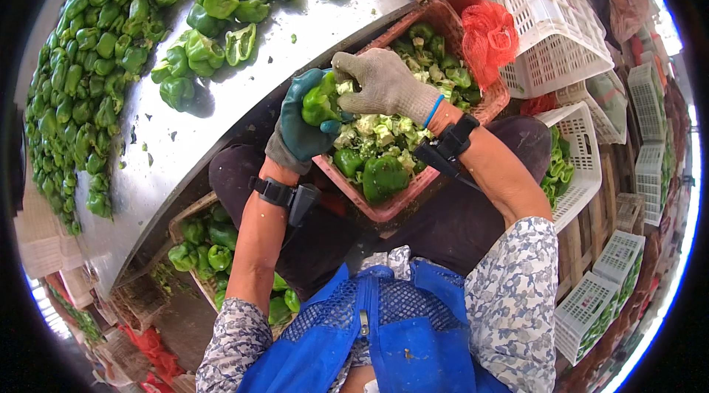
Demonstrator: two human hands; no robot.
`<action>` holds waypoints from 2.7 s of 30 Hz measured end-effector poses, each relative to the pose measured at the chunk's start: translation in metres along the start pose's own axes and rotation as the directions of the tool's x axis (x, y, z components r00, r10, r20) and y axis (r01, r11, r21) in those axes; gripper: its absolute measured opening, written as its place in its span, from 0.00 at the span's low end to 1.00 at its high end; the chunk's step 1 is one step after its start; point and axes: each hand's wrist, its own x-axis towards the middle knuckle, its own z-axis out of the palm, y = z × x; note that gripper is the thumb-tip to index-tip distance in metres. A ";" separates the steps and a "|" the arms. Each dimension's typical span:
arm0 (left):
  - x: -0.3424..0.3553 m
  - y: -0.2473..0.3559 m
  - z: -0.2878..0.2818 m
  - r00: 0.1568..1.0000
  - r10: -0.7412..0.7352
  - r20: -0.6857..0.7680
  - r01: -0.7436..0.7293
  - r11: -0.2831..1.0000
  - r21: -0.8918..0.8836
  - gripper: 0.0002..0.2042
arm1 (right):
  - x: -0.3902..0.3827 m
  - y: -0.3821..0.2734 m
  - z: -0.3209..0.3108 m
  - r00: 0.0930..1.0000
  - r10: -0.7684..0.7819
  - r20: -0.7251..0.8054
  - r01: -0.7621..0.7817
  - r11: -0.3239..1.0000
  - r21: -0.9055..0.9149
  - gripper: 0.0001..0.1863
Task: The person picks up green peppers from a metal table, pulls out the stems by hand, and breaks the peppers into pieces. They drop the pepper pieces and stems into a pink basket, repeating this process with several peppers.
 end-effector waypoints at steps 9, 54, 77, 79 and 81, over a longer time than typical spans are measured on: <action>0.002 -0.012 0.006 0.982 -0.189 -0.009 0.190 0.981 0.040 0.15 | -0.008 0.017 0.031 0.902 0.055 -0.429 -0.117 0.986 -0.118 0.15; 0.019 -0.008 0.023 0.859 0.371 0.354 -0.452 0.223 0.864 0.34 | -0.030 -0.026 0.039 0.865 0.262 -0.428 -0.309 0.950 -0.043 0.12; 0.008 -0.005 0.035 0.926 0.256 0.276 -0.363 0.414 0.835 0.16 | -0.046 -0.003 0.049 0.846 0.412 0.339 -0.440 0.180 0.880 0.15; 0.011 -0.005 0.032 0.900 0.286 0.329 -0.427 0.436 0.792 0.15 | -0.043 -0.011 0.055 0.855 0.461 0.237 -0.337 0.147 0.930 0.15; 0.013 -0.007 0.029 0.917 0.302 0.259 -0.386 0.517 0.764 0.16 | -0.039 -0.014 0.064 0.836 0.515 0.190 -0.326 0.188 0.927 0.15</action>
